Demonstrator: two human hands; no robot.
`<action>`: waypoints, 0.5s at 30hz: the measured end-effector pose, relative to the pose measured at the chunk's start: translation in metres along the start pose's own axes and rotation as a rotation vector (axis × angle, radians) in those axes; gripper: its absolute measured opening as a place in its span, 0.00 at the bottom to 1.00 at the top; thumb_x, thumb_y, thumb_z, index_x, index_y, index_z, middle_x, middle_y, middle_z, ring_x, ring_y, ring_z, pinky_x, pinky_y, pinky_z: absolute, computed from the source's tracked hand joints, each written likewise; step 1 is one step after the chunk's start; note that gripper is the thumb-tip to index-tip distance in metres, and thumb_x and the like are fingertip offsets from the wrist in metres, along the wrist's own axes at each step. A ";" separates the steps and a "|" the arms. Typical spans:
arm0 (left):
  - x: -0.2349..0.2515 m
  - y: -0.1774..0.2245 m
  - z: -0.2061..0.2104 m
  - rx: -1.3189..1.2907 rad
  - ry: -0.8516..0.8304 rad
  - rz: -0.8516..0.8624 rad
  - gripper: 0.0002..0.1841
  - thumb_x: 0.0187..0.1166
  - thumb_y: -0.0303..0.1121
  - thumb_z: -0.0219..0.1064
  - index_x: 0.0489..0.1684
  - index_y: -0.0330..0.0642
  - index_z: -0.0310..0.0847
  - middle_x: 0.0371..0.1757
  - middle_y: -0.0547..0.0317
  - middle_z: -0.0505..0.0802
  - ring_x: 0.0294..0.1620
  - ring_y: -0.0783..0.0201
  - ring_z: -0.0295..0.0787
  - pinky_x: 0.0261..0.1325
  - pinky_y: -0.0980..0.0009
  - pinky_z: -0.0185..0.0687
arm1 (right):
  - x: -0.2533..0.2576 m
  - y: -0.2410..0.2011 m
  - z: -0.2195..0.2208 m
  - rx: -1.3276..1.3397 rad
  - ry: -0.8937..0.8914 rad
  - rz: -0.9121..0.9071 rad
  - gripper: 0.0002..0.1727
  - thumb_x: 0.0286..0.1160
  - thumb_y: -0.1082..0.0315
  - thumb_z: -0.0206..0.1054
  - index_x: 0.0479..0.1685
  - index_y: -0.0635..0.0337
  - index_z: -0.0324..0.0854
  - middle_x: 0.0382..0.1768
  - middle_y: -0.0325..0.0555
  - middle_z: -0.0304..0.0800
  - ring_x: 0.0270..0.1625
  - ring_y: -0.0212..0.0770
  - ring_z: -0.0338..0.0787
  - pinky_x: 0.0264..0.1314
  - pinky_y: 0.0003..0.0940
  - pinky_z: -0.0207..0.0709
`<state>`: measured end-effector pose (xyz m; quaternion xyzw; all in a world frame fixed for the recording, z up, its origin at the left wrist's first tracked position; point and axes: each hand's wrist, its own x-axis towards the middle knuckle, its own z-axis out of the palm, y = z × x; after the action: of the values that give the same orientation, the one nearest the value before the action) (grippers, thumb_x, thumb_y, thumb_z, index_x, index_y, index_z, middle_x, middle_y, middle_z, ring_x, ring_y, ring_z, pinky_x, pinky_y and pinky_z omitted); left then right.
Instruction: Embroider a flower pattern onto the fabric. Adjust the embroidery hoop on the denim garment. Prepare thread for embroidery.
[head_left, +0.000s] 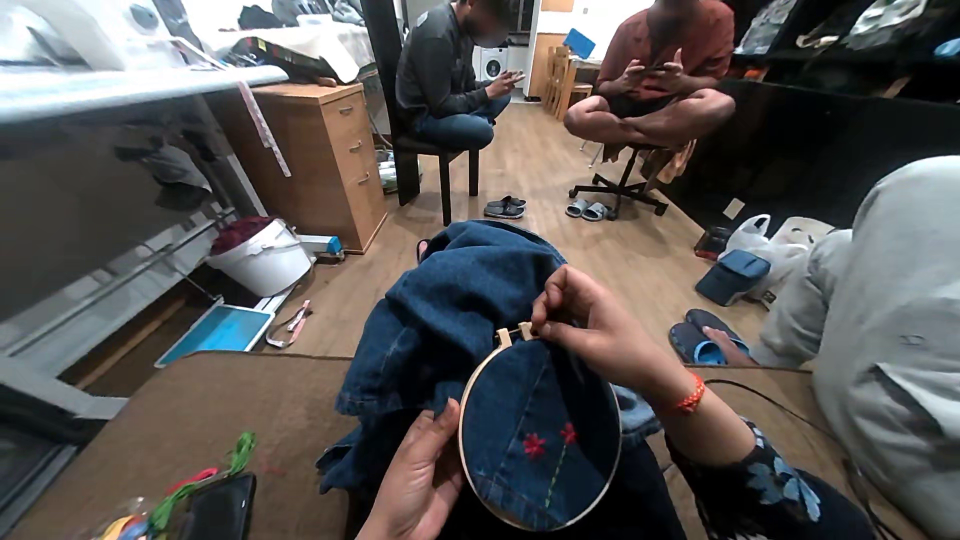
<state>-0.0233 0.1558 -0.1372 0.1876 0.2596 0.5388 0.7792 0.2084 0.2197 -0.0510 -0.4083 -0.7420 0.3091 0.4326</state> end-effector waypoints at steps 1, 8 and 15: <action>0.000 0.000 -0.001 -0.003 -0.007 0.001 0.09 0.85 0.33 0.62 0.51 0.36 0.82 0.42 0.46 0.97 0.42 0.57 0.98 0.50 0.60 0.96 | -0.001 0.000 -0.001 -0.046 0.012 -0.005 0.11 0.71 0.75 0.70 0.46 0.55 0.74 0.36 0.38 0.90 0.35 0.33 0.89 0.35 0.28 0.84; 0.000 0.000 0.000 -0.010 -0.012 0.007 0.08 0.86 0.31 0.61 0.52 0.36 0.79 0.41 0.47 0.97 0.42 0.58 0.99 0.49 0.61 0.96 | 0.000 -0.011 0.008 -0.470 -0.001 0.009 0.06 0.83 0.65 0.65 0.51 0.55 0.79 0.33 0.38 0.85 0.34 0.34 0.87 0.38 0.35 0.83; 0.001 -0.001 -0.002 -0.004 -0.022 0.015 0.09 0.85 0.32 0.64 0.53 0.36 0.80 0.42 0.46 0.97 0.43 0.57 0.98 0.50 0.60 0.96 | 0.000 0.000 0.004 -0.130 0.001 0.017 0.11 0.71 0.74 0.72 0.45 0.54 0.74 0.33 0.35 0.89 0.31 0.31 0.87 0.32 0.27 0.82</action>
<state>-0.0234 0.1560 -0.1391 0.1936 0.2486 0.5430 0.7784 0.2050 0.2191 -0.0532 -0.4419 -0.7568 0.2638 0.4031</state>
